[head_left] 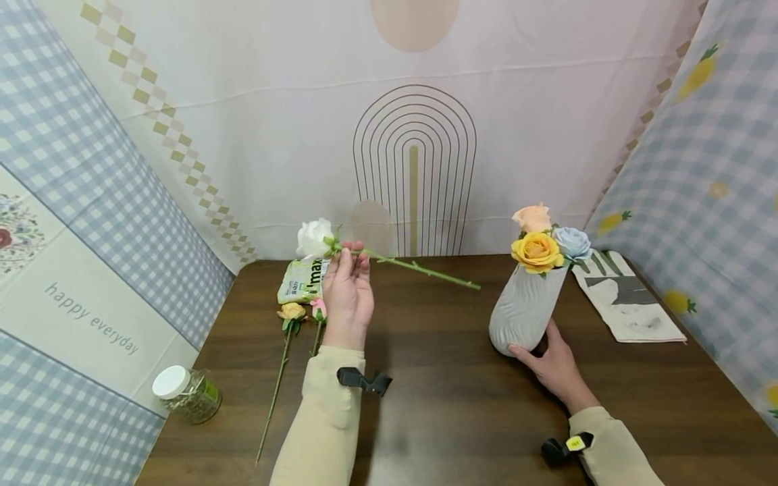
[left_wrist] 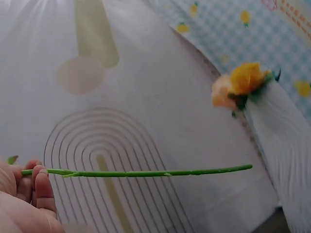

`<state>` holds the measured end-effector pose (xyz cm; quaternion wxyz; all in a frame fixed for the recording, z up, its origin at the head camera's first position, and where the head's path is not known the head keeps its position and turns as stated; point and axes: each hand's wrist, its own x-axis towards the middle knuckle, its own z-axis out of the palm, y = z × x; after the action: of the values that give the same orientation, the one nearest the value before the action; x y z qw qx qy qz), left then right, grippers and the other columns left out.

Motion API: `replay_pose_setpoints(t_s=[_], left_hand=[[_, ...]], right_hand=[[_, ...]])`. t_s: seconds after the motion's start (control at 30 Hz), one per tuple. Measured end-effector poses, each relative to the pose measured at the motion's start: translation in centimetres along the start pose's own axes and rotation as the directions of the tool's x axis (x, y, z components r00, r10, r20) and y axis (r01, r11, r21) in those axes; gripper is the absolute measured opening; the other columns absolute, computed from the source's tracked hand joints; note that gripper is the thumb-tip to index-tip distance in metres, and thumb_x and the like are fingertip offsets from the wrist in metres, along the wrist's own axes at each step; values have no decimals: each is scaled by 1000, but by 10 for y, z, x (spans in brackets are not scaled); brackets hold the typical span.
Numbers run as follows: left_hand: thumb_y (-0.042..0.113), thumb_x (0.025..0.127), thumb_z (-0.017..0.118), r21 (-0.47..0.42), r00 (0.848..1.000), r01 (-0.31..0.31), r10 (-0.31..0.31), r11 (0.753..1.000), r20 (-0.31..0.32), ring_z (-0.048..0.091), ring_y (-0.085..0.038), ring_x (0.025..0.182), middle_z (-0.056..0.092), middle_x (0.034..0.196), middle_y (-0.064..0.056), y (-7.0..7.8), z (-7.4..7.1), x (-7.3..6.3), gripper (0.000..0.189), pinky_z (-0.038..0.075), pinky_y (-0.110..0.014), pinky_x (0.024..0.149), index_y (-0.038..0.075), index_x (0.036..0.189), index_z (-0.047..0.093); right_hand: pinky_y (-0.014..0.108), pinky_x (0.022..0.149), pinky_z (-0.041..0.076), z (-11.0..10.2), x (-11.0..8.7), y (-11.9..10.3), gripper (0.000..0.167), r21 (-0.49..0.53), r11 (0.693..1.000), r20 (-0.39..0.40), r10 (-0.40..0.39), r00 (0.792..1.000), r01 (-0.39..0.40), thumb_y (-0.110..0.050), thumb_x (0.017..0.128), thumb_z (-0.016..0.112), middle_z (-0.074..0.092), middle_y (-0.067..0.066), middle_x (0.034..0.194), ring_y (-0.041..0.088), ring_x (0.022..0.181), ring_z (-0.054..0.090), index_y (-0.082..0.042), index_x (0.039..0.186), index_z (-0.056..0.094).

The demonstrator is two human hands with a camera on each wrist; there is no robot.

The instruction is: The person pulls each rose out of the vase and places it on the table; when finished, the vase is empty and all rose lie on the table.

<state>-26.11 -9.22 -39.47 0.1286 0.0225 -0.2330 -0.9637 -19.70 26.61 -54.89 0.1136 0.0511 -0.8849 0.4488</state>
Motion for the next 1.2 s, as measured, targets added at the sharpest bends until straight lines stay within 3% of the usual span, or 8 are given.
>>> replay_pose_setpoints(t_s=[0.17, 0.3, 0.47, 0.73, 0.8, 0.97, 1.1, 1.2], left_hand=[[9, 97, 57, 115, 997, 58, -52, 992, -54, 61, -14, 72, 68, 88, -10, 9, -34, 1, 10, 52, -19, 68, 2, 98, 62], [12, 96, 59, 271, 993, 111, -99, 956, -59, 61, -12, 68, 69, 85, -8, 19, -55, 1, 9, 50, -19, 64, 6, 96, 65], [17, 96, 60, 485, 989, 144, -139, 863, -45, 59, -10, 68, 69, 84, -4, 28, -74, -5, 14, 46, -19, 62, 6, 103, 64], [8, 96, 59, 748, 981, 120, -192, 653, 10, 61, -15, 78, 71, 88, -4, 28, -100, -19, 23, 49, -28, 72, 1, 117, 55], [3, 95, 59, 770, 974, 111, -222, 629, 41, 63, -19, 84, 70, 91, -8, 27, -105, -23, 23, 51, -31, 76, 1, 117, 52], [-3, 94, 57, 784, 948, 112, -302, 610, 100, 67, -32, 87, 67, 92, -14, 27, -115, -32, 33, 56, -35, 71, 1, 124, 44], [-3, 94, 56, 809, 943, 119, -322, 576, 90, 68, -25, 74, 66, 92, -18, 26, -119, -34, 45, 56, -31, 61, 2, 136, 38], [-3, 94, 57, 848, 948, 99, -308, 521, 80, 65, -17, 66, 65, 94, -27, 24, -123, -33, 45, 53, -26, 55, -3, 136, 42]], right_hand=[[60, 94, 35, 0, -1, 0, 92, -2, 1000, 2, 8, 1000, -8, -32, 82, 78, 40, 26, 140, 42, 127, 38, -7, 150, 21], [60, 94, 35, -2, 0, 0, 92, 0, 1000, 9, 11, 1000, -11, -33, 83, 77, 39, 26, 141, 42, 127, 38, -8, 150, 20], [60, 94, 35, -3, 1, -1, 92, 3, 1000, 14, 9, 1000, -9, -33, 83, 77, 39, 26, 142, 42, 127, 37, -7, 151, 19], [59, 94, 36, 0, -2, 0, 90, -5, 1000, 2, 12, 1000, -12, -32, 83, 77, 41, 26, 140, 41, 126, 39, -7, 149, 22], [60, 94, 36, -1, -2, 0, 90, 0, 1000, 3, 8, 1000, -8, -32, 83, 77, 40, 26, 140, 42, 126, 39, -6, 149, 21], [59, 95, 36, -1, -2, 0, 91, 13, 1000, 15, 17, 1000, -17, -33, 84, 76, 40, 26, 140, 41, 127, 39, -6, 149, 20], [59, 95, 36, -2, -2, 1, 92, 10, 999, 23, 34, 999, -35, -36, 83, 76, 39, 26, 141, 40, 127, 39, -6, 150, 19], [59, 95, 36, -1, -2, 1, 93, 13, 999, 20, 34, 999, -34, -36, 83, 76, 39, 26, 141, 40, 127, 39, -5, 150, 20]])
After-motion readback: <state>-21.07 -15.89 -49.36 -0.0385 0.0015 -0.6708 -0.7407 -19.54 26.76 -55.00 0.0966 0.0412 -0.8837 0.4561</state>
